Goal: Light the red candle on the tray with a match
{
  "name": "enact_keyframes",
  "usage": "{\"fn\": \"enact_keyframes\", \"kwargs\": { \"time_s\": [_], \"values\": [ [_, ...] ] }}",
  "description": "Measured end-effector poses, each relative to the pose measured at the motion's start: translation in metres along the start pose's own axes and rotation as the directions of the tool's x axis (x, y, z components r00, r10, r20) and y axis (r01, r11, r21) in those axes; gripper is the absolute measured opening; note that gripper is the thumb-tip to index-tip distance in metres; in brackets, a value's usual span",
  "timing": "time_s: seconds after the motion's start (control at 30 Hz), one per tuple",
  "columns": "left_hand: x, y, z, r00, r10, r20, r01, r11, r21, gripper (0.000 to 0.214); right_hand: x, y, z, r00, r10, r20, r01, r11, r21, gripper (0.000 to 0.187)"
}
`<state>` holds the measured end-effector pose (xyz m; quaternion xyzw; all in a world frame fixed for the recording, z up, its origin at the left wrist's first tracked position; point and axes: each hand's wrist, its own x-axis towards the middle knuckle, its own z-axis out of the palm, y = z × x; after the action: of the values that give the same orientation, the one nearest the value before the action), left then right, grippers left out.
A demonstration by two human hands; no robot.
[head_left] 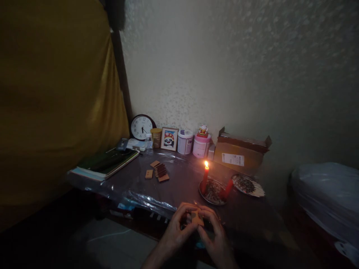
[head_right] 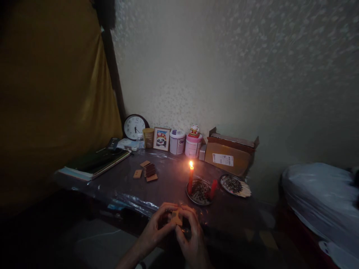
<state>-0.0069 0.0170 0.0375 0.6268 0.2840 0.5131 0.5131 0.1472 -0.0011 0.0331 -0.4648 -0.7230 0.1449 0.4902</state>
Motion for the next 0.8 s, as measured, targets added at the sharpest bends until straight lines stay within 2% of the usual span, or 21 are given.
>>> {"fn": "enact_keyframes", "kwargs": {
  "time_s": [0.47,0.67,0.8],
  "values": [
    [0.003,0.001,0.0,0.998,-0.01,-0.054,0.012,0.999,0.03,0.022,0.001,0.01,0.004,1.0,-0.011,0.006,0.011,0.998,-0.067,0.019],
    [0.004,-0.001,0.0,0.997,-0.005,-0.076,0.006,1.0,0.016,0.023,0.002,0.013,0.009,1.0,-0.006,-0.013,0.006,0.999,-0.043,0.019],
    [0.003,0.001,0.0,0.995,-0.007,-0.1,0.01,0.999,0.03,0.025,0.002,0.018,0.011,1.0,0.019,0.013,-0.018,0.999,-0.034,0.023]
  ]
}}
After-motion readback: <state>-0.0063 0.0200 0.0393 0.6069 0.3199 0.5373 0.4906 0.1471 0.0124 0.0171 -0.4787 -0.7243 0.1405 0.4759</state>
